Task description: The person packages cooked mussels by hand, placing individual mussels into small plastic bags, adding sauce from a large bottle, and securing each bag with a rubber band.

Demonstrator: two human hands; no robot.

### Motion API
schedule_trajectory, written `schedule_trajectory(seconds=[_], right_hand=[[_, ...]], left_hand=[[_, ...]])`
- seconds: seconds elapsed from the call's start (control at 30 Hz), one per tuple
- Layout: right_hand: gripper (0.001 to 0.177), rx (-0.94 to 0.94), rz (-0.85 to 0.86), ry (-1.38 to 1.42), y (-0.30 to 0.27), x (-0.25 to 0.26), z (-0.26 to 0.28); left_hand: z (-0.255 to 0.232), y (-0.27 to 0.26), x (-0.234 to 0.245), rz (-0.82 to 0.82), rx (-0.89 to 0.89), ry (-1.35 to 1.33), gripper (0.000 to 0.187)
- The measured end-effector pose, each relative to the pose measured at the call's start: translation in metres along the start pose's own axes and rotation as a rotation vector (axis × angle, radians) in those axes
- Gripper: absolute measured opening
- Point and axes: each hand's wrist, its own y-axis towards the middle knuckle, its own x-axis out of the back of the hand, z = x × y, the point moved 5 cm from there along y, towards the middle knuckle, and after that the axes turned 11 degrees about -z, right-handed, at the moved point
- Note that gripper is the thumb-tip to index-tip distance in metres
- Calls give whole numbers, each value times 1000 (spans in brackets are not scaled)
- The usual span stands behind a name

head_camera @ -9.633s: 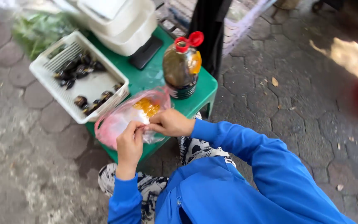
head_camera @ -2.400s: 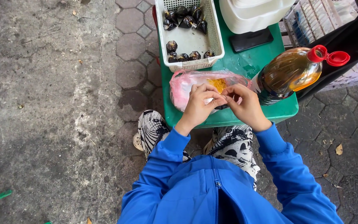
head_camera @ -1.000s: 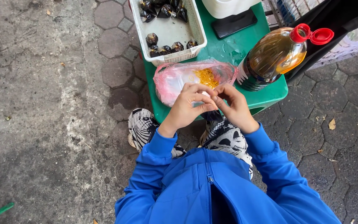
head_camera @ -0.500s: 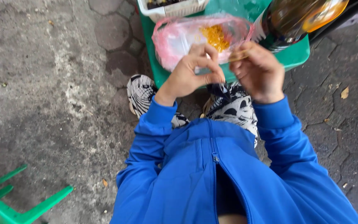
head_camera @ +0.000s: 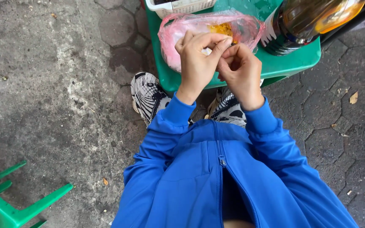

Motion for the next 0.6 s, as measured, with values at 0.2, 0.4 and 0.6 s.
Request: schedule_trajectory(seconds=[0.2, 0.4, 0.6], right_hand=[[14, 250, -207, -83, 3, 4, -7], [13, 351, -316, 8, 2, 4, -12], [16, 371, -332, -68, 10, 5, -13]], left_hand=[[0, -4, -2, -58, 90, 10, 12], [-9, -1, -2, -89, 82, 39, 12], [2, 9, -8, -34, 43, 85, 14]])
